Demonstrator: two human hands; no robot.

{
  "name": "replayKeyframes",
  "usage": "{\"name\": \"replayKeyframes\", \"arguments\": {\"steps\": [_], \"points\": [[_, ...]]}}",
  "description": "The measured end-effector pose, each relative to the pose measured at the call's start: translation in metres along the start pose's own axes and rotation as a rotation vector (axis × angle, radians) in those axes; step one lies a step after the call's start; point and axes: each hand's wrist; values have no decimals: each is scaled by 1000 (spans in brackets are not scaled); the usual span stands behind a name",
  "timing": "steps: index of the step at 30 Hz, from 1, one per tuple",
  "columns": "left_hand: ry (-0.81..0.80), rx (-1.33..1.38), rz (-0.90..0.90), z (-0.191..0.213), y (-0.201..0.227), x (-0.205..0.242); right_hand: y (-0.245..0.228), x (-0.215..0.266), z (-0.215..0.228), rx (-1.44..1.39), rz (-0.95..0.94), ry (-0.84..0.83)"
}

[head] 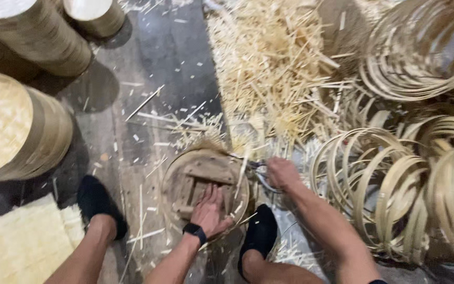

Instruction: The person assembles bamboo basket bottoms by placing a woven mat over a circular frame, securing it on a wooden block, and trimming excess material with shears. The person repeats this process for multiple units, stacking the finished bottoms nearby.

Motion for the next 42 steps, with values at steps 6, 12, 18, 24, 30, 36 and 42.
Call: {"name": "replayKeyframes", "arguments": {"steps": [6, 12, 18, 24, 30, 36, 42], "points": [[-12, -46, -75, -1, -5, -5, -19, -18, -7, 92, 2, 131], [-71, -60, -100, 7, -10, 7, -5, -21, -10, 55, -141, -208], [-78, -165, -214, 11, -16, 14, -10, -3, -5, 154, -79, -78], [-134, -168, -193, 9, -19, 10, -30, -25, -3, 200, 37, 100], [-251, -268, -259, 19, -30, 23, 18, 9, -15, 108, -135, -216], [-219, -288, -263, 12, -30, 19, -8, -38, -22, 136, 92, 71], [-156, -301, -359, -4, -51, 16, 9, -5, -2, 129, -69, -242]]}}
Point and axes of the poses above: each hand's wrist, its own x-axis away from the middle knuckle, its own z-axis out of the back of the hand, y = z × x, and after that the axes turned 12 degrees about -y, right-handed
